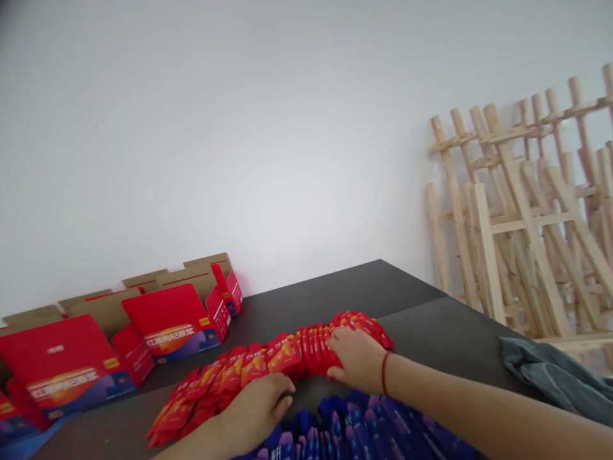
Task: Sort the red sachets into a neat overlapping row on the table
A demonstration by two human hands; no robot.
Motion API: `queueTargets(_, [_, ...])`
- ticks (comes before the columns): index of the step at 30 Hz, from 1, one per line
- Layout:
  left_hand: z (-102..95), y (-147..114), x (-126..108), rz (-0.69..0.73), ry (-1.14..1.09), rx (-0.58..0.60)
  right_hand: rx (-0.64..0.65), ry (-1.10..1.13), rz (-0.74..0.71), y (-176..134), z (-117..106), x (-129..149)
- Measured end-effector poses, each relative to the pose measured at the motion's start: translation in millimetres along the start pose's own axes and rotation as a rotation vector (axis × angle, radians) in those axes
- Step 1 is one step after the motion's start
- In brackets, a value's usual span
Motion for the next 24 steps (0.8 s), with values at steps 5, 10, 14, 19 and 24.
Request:
queueTargets(5, [21.0,-10,14,-0.126,0.006,0.084,-0.089,-0.106,-0.436,-60,52,103])
queueTargets(10, [30.7,-16,11,-0.153,-0.018,0.075,-0.242,-0.247,-0.655,-78,79,158])
queueTargets(14, [34.3,-24,6,-0.143,-0.043,0.045,-0.249,-0.285,-0.591,-65,78,163])
queueTargets(19, [35.9,-30,4,-0.122,-0.115,-0.045,-0.242,-0.260,-0.574,-60,84,155])
queueTargets(24, [34.0,-18,7,-0.152,-0.177,-0.046,-0.241,-0.240,-0.516,-58,67,154])
Point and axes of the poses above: each hand's wrist, its own y-axis towards the middle knuckle, its own z-axis out of the palm, x = y × z, the point moved 8 cm from there along y, towards the middle knuckle, and after that the axes turned 14 degrees about y, right-handed, at the moved point
